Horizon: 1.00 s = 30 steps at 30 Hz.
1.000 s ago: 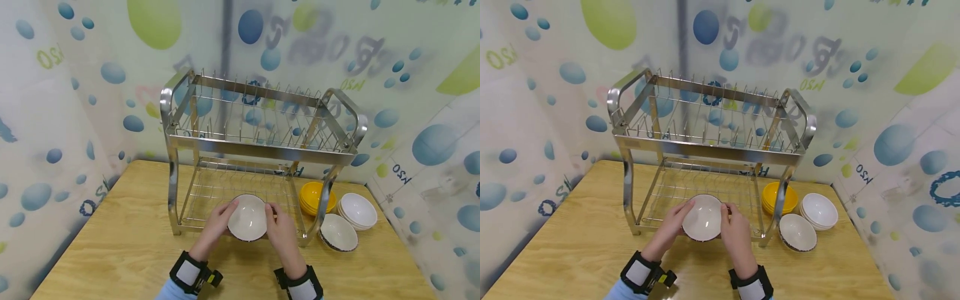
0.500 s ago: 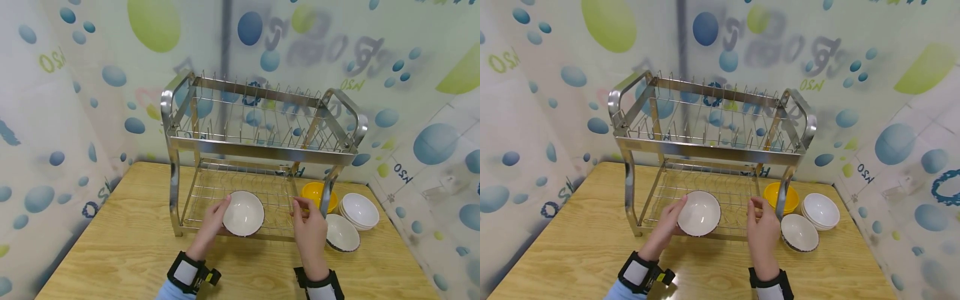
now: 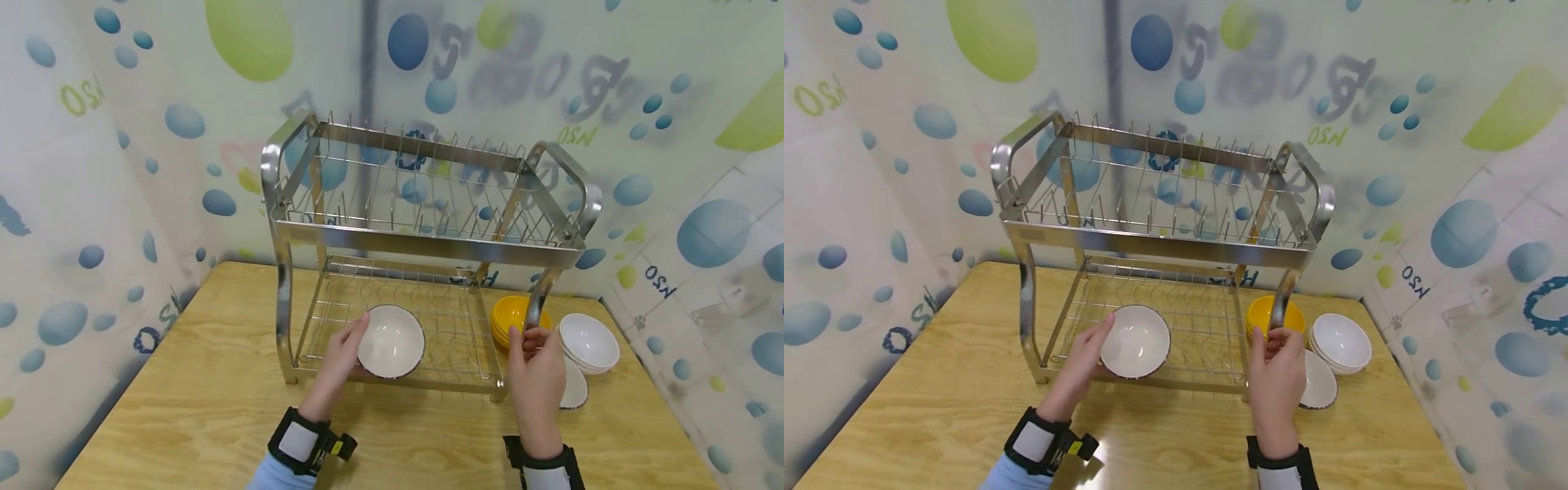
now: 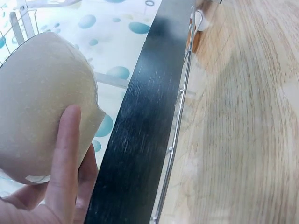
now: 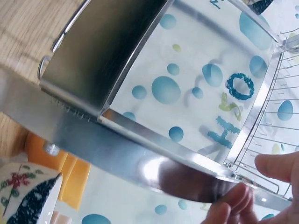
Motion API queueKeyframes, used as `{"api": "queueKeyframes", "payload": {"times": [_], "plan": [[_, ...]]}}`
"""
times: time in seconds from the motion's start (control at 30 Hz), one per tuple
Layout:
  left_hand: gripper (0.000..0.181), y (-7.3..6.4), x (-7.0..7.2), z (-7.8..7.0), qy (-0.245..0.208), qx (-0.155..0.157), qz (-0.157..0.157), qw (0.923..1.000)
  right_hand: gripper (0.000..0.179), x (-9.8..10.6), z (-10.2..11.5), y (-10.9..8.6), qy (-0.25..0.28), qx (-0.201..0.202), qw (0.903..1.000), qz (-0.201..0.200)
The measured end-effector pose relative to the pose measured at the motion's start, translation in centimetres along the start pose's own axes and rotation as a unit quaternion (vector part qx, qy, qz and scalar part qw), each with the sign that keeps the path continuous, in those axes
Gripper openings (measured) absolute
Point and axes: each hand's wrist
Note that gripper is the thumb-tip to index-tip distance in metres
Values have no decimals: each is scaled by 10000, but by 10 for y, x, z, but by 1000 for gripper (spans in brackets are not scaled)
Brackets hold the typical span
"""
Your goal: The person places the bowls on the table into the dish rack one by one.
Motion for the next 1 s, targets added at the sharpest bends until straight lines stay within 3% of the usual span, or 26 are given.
{"api": "queueKeyframes", "payload": {"times": [0.23,0.43,0.7,1.0], "plan": [[68,3,3,2,-40,28,-4,10000,62,6,-7,7,-186,-853,9948,519],[68,2,4,1,-72,-20,-14,10000,64,10,-12,10,-574,-1016,9839,1354],[66,2,7,2,-107,-17,-95,9999,51,9,-17,12,-595,-1058,9728,1975],[67,3,10,0,-88,-6,-95,9999,36,7,-17,12,-591,-1213,9654,2231]]}}
Point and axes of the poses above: each hand's wrist, its own y-axis towards the middle knuckle, its own x-axis out of the back of the hand, z = x × y, and after that the axes turned 12 degrees about y, right-handed
